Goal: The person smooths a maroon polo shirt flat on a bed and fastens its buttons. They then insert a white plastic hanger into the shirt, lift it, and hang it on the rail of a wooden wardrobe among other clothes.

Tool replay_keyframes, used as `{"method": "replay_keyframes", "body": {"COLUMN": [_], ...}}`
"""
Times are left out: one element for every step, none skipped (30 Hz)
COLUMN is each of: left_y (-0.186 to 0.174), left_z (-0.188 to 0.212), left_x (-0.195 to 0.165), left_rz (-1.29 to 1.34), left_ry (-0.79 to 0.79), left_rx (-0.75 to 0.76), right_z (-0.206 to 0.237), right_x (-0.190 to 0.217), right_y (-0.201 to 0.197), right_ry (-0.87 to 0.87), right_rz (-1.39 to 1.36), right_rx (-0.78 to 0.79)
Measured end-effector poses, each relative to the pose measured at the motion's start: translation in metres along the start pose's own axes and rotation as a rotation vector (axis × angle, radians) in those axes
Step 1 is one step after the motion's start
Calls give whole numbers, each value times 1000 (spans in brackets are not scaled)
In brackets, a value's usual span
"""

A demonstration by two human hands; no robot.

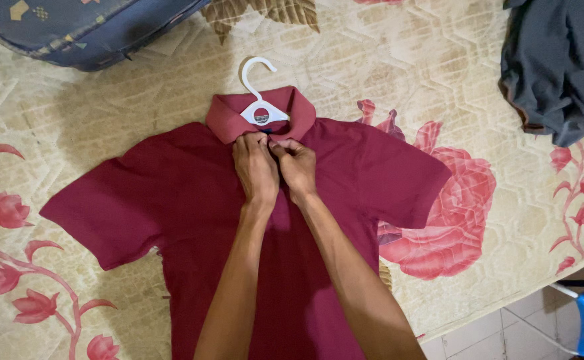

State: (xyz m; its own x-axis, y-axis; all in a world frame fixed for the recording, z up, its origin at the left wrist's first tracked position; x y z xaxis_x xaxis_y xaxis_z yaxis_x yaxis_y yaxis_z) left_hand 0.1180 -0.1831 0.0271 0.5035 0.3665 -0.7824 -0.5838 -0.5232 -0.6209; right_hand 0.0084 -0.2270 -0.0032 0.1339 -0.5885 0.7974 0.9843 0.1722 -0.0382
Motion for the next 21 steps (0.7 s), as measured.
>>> {"method": "replay_keyframes", "body": {"left_y": [1,1,2,2,2,1,1,1,1,0,0,1,1,1,0,-2,-4,-3,-3,-3,-3], "left_z": [0,-1,-1,-2,-2,-2,-2,-2,-2,-2,-1,-1,0,1,2,3,4,4,3,3,2], "left_x": [1,2,2,2,2,3,3,3,3,3,3,3,4,4,3,2,1,3,6,8,8], "left_rz": [7,14,11,8,4,-1,-6,-11,0,8,17,5,-6,-15,-7,-2,3,60,116,172,155], "left_ry": [-11,-21,-16,-10,-6,6,17,26,32,39,46,49,51,54,76,98,120,100,80,58,77], "left_rx": [7,13,24,33,43,47,51,55,44,33,24,25,27,28,17,3,-9,7,22,40,41], "right_z": [0,0,-1,-1,-1,-1,-2,-3,-4,-7,-9,-12,-15,-16,-18,-18,-18,-17,-17,-16,-16], "right_x": [1,2,3,5,8,11,14,17,20,23,25,27,29,30,28,27,25,24,23,21,22], "right_y": [1,3,2,2,2,3,3,4,4,6,6,7,8,7,7,8,8,9,9,9,9], "right_ry": [1,1,16,30,45,58,71,85,81,75,71,47,23,-3,-4,-5,-5,-1,3,10,6], "right_rz": [-25,-50,-9,33,75,150,225,302,355,404,455,475,496,518,512,505,497,483,468,454,425], "right_rx": [4,7,-16,-38,-60,-76,-93,-109,-121,-133,-146,-162,-180,-198,-193,-186,-179,-160,-140,-121,-91]}}
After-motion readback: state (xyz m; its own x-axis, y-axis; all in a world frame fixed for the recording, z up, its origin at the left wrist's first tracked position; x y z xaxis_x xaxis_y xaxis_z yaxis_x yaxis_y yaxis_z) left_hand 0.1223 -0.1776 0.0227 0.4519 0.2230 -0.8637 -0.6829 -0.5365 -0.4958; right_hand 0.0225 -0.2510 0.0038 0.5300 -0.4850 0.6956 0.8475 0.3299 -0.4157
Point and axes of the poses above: each hand's wrist, its own z-axis away from the middle knuckle, its own y-axis out of the palm, x = y × z, the point moved 7 cm from there along -z, towards the middle knuckle, and after that the axes turned 2 degrees about x, right-handed, at the moved point
